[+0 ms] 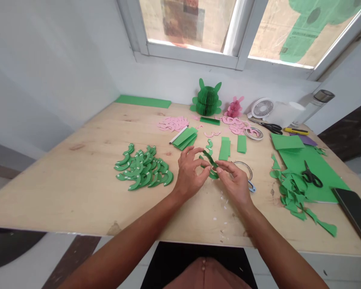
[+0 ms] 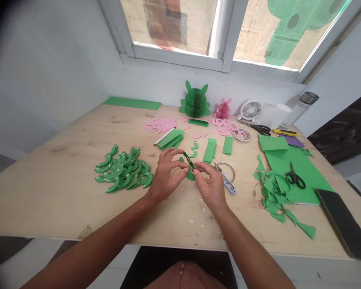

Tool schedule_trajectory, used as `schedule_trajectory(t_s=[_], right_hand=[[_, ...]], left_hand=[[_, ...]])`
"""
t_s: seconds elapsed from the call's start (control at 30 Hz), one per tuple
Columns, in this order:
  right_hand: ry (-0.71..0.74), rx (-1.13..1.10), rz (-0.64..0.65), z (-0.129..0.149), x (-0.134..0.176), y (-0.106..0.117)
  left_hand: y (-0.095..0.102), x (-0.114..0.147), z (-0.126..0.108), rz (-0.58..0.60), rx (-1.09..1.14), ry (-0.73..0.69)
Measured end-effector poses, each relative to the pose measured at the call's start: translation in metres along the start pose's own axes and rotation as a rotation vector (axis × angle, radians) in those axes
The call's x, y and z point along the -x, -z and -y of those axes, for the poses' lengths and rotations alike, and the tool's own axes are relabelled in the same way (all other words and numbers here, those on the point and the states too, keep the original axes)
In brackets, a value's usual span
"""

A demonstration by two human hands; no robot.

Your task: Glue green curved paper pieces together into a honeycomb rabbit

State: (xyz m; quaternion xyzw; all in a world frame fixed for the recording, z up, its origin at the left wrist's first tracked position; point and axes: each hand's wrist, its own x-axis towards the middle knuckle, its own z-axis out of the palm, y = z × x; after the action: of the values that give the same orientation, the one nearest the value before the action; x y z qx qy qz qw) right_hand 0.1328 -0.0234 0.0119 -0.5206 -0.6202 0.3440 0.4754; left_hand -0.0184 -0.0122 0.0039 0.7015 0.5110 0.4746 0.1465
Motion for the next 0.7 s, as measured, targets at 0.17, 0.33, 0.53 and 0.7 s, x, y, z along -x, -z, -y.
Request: schedule_trajectory(t_s=[0.17, 0.33, 0.53, 0.7], right_hand=[[-0.001, -0.016, 0.003, -0.0004, 0.0006, -0.0018], [0.003, -0.004, 0.002, -0.0013, 0.0011, -0.0033], [0.02, 0.019, 0.009, 0.0005, 0.0019, -0.0049], [0.016, 0.009, 0.008, -0.0021, 0.0024, -0.0068]], left_hand=[[-0.0027, 0.0003, 0.0034, -0.012, 0.025, 0.043], [-0.0034, 0.0003, 0.0041, -0.013, 0.026, 0.089], [-0.0029, -0.0011, 0.0023, 0.012, 0.044, 0.142], [-0.0024, -0.0025, 0.0015, 0.039, 0.052, 0.202]])
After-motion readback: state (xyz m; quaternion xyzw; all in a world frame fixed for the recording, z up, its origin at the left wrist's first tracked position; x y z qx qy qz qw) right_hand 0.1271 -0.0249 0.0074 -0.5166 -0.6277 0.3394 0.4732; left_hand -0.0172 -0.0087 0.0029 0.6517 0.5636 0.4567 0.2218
